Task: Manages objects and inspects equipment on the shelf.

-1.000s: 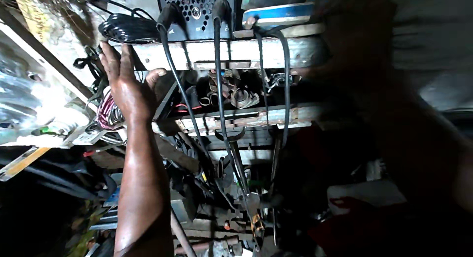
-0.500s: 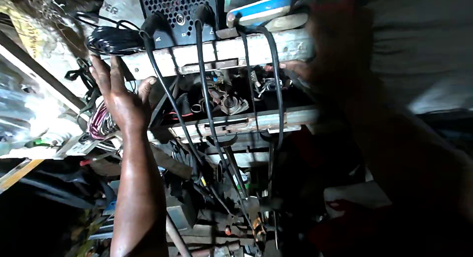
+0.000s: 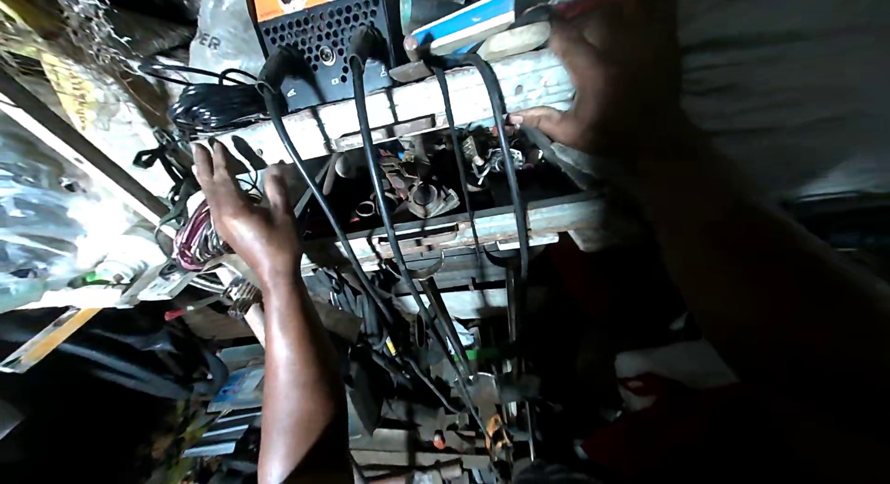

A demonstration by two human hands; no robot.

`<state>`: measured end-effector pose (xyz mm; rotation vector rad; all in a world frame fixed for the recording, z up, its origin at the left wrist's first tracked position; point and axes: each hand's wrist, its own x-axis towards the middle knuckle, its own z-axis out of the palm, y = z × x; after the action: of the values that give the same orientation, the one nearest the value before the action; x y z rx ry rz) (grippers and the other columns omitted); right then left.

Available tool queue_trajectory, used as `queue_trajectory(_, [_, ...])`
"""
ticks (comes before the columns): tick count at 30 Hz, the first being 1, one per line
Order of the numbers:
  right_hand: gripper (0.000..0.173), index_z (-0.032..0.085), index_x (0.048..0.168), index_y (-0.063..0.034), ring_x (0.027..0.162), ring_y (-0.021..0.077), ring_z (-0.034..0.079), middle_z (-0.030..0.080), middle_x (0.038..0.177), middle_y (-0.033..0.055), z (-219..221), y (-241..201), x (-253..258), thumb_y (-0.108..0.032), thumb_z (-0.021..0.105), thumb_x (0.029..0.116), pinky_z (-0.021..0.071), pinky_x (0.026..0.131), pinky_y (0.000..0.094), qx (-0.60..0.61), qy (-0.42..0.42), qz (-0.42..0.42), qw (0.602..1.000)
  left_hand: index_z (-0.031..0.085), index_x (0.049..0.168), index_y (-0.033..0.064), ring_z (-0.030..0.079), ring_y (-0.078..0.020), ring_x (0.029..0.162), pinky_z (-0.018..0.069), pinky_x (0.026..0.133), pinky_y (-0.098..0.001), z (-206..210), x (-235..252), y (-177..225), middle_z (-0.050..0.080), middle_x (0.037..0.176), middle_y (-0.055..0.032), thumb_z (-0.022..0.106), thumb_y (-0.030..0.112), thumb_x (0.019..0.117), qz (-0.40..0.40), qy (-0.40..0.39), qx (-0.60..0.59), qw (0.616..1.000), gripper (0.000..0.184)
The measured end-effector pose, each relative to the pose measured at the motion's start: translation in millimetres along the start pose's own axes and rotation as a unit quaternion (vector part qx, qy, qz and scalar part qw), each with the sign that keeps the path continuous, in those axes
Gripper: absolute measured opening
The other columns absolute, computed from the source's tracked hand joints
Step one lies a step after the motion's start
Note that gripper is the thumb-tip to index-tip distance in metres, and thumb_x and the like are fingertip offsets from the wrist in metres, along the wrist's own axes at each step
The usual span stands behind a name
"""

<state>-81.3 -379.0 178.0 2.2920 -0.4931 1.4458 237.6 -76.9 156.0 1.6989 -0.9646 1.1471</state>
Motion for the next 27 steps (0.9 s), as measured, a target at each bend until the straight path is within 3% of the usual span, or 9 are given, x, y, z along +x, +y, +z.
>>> queue_trajectory(2, [0.087, 0.054, 0.148, -0.0155, 0.127, 0.0438, 0.056, 0.063, 0.133, 0.02, 0, 1, 1, -0.078, 0.053, 0.087, 0.0387, 0.104, 0.0677, 0.003, -0.003, -0.001, 1.0, 0.058, 0.14, -0.0008, 0.053, -0.0252, 0.137, 0.047, 0.111, -0.0365, -12, -8, -2, 0.052, 0.149, -0.02, 0.051, 0.022, 0.1067, 0.028, 0.1, -0.018, 0.994, 0.041])
queue_trajectory(6, [0.088, 0.055, 0.146, -0.0132, 0.126, 0.0462, 0.056, 0.063, 0.134, 0.0216, -2, 3, 2, -0.078, 0.053, 0.087, 0.0388, 0.103, 0.069, -0.009, -0.011, -0.002, 1.0, 0.06, 0.128, -0.006, 0.055, -0.032, 0.132, 0.044, 0.11, -0.0467, -40, -4, 22, 0.061, 0.133, -0.0218, 0.042, 0.015, 0.1072, 0.177, 0.223, -0.087, 0.955, 0.034])
queue_trajectory(10, [0.09, 0.05, 0.152, -0.0174, 0.134, 0.0447, 0.051, 0.057, 0.145, 0.0198, -3, 1, 3, -0.08, 0.051, 0.087, 0.0345, 0.109, 0.0682, -0.001, -0.029, 0.007, 1.0, 0.059, 0.13, 0.0024, 0.053, -0.0284, 0.132, 0.0436, 0.109, -0.0467, -8, 27, 66, 0.06, 0.135, -0.0173, 0.041, 0.009, 0.1051, 0.333, 0.135, -0.175, 0.917, 0.032])
queue_trajectory(13, [0.092, 0.05, 0.151, -0.0162, 0.131, 0.0453, 0.052, 0.059, 0.141, 0.0203, -2, 3, 2, -0.081, 0.049, 0.0868, 0.0346, 0.108, 0.0692, -0.009, -0.023, -0.001, 1.0, 0.06, 0.131, -0.0022, 0.05, -0.0374, 0.135, 0.0431, 0.112, -0.0486, 23, 41, 82, 0.055, 0.139, -0.0273, 0.046, 0.014, 0.1025, 0.354, 0.033, -0.163, 0.92, 0.036])
queue_trajectory(15, [0.091, 0.053, 0.149, -0.0158, 0.13, 0.0456, 0.053, 0.06, 0.14, 0.0201, -2, 5, 2, -0.082, 0.048, 0.0869, 0.0354, 0.106, 0.0697, -0.012, -0.018, -0.005, 1.0, 0.066, 0.128, 0.0061, 0.043, -0.0414, 0.143, 0.0336, 0.118, -0.0566, 24, 43, 96, 0.055, 0.145, -0.0231, 0.051, 0.029, 0.1037, 0.361, -0.013, -0.123, 0.925, 0.037])
queue_trajectory(18, [0.091, 0.051, 0.15, -0.017, 0.135, 0.0462, 0.05, 0.058, 0.143, 0.0211, -4, 3, 2, -0.082, 0.047, 0.0871, 0.0329, 0.11, 0.0705, -0.017, -0.043, 0.006, 0.999, 0.061, 0.143, 0.0196, 0.027, -0.0434, 0.152, 0.0169, 0.123, -0.0665, 2, 35, 134, 0.042, 0.16, -0.0143, 0.046, 0.051, 0.1052, 0.33, -0.135, -0.009, 0.934, 0.051])
queue_trajectory(21, [0.094, 0.048, 0.152, -0.0151, 0.133, 0.0479, 0.05, 0.057, 0.143, 0.0235, -7, 2, 3, -0.083, 0.048, 0.0867, 0.0323, 0.11, 0.0715, -0.011, -0.065, 0.014, 0.998, 0.044, 0.156, 0.0148, 0.016, -0.0415, 0.156, 0.0116, 0.127, -0.0629, -4, 21, 166, 0.027, 0.168, -0.0156, 0.045, 0.046, 0.1061, 0.316, -0.231, -0.036, 0.92, 0.059])
queue_trajectory(25, [0.096, 0.047, 0.154, -0.0167, 0.135, 0.0468, 0.049, 0.055, 0.147, 0.0217, -4, 5, 2, -0.084, 0.048, 0.0852, 0.032, 0.11, 0.0715, -0.008, -0.061, 0.011, 0.998, 0.026, 0.163, 0.0086, 0.013, -0.043, 0.157, 0.0085, 0.125, -0.0658, 23, 8, 157, 0.018, 0.169, -0.0207, 0.05, 0.047, 0.1042, 0.326, -0.174, 0.055, 0.927, 0.075])
queue_trajectory(27, [0.096, 0.048, 0.153, -0.0176, 0.135, 0.0467, 0.05, 0.055, 0.147, 0.0212, -2, 6, 2, -0.085, 0.048, 0.0845, 0.0321, 0.11, 0.0719, -0.007, -0.051, 0.008, 0.999, 0.023, 0.164, 0.0154, 0.017, -0.0404, 0.156, 0.0106, 0.121, -0.0722, 30, 10, 134, 0.019, 0.17, -0.017, 0.052, 0.051, 0.1034, 0.335, -0.153, 0.141, 0.919, 0.076])
